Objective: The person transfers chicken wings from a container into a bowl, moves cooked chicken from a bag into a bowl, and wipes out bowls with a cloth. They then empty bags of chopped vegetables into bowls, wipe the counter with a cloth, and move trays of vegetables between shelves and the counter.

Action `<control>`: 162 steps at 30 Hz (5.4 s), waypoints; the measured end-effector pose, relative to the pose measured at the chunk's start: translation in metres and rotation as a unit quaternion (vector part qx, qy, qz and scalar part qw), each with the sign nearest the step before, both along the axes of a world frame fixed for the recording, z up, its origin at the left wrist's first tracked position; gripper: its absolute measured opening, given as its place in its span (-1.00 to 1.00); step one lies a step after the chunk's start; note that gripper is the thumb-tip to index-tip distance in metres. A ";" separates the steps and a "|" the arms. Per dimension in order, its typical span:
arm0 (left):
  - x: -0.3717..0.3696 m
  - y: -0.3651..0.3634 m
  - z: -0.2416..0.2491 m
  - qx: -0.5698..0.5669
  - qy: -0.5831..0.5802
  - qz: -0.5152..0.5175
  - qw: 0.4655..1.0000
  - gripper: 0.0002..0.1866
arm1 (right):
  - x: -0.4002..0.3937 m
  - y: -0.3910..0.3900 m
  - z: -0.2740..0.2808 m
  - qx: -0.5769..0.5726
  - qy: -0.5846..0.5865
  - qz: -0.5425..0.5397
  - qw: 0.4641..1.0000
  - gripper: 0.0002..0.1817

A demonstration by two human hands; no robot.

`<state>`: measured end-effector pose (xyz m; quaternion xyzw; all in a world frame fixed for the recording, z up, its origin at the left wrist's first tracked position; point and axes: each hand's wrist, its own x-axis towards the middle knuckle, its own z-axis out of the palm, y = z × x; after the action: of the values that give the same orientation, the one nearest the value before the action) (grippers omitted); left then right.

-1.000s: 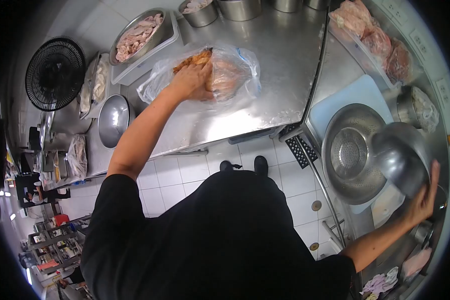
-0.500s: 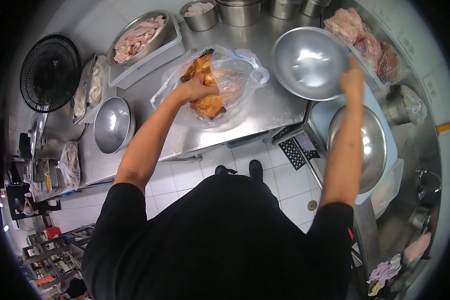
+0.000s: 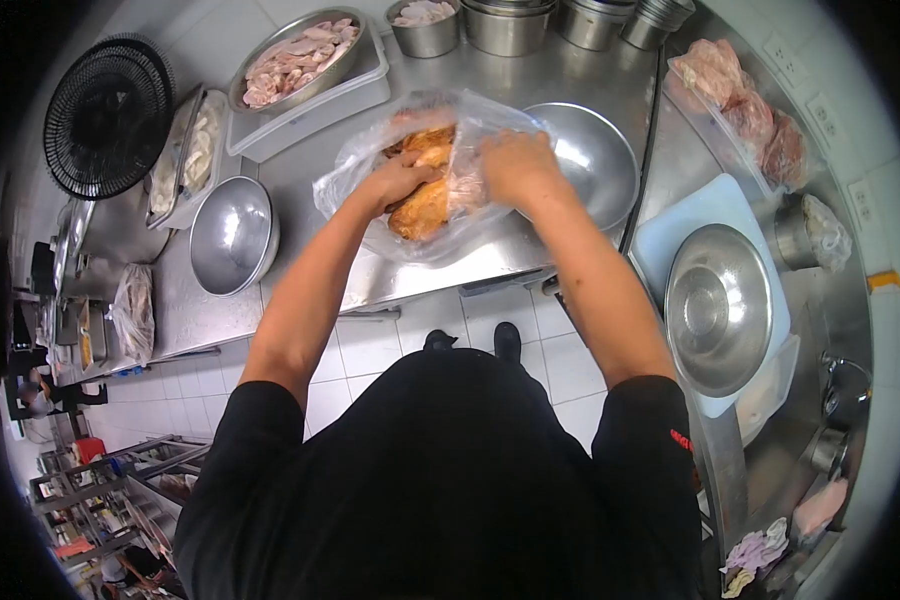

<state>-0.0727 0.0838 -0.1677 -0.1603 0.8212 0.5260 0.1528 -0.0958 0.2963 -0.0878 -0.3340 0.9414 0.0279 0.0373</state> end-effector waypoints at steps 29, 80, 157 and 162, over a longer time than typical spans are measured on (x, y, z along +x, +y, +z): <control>0.067 -0.002 0.058 0.210 0.307 -0.005 0.928 -0.45 | 0.044 0.027 0.035 -0.333 -0.363 -0.006 0.870 -0.28; -0.002 -0.097 0.009 -0.281 0.155 0.036 0.947 -0.19 | -0.094 -0.177 0.017 0.149 -0.092 0.183 0.967 0.38; 0.025 -0.095 0.064 -0.398 -0.032 0.082 0.913 0.37 | 0.069 0.071 0.028 -0.390 -0.261 0.023 0.883 0.13; 0.041 -0.088 -0.012 -0.229 0.035 -0.014 0.973 -0.05 | 0.062 -0.020 -0.027 -0.236 -0.115 0.028 0.964 0.33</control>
<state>-0.0320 -0.0043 -0.1798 -0.1611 0.9269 0.3267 0.0900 -0.0340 0.2761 -0.1151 -0.3606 0.9009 -0.2328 0.0649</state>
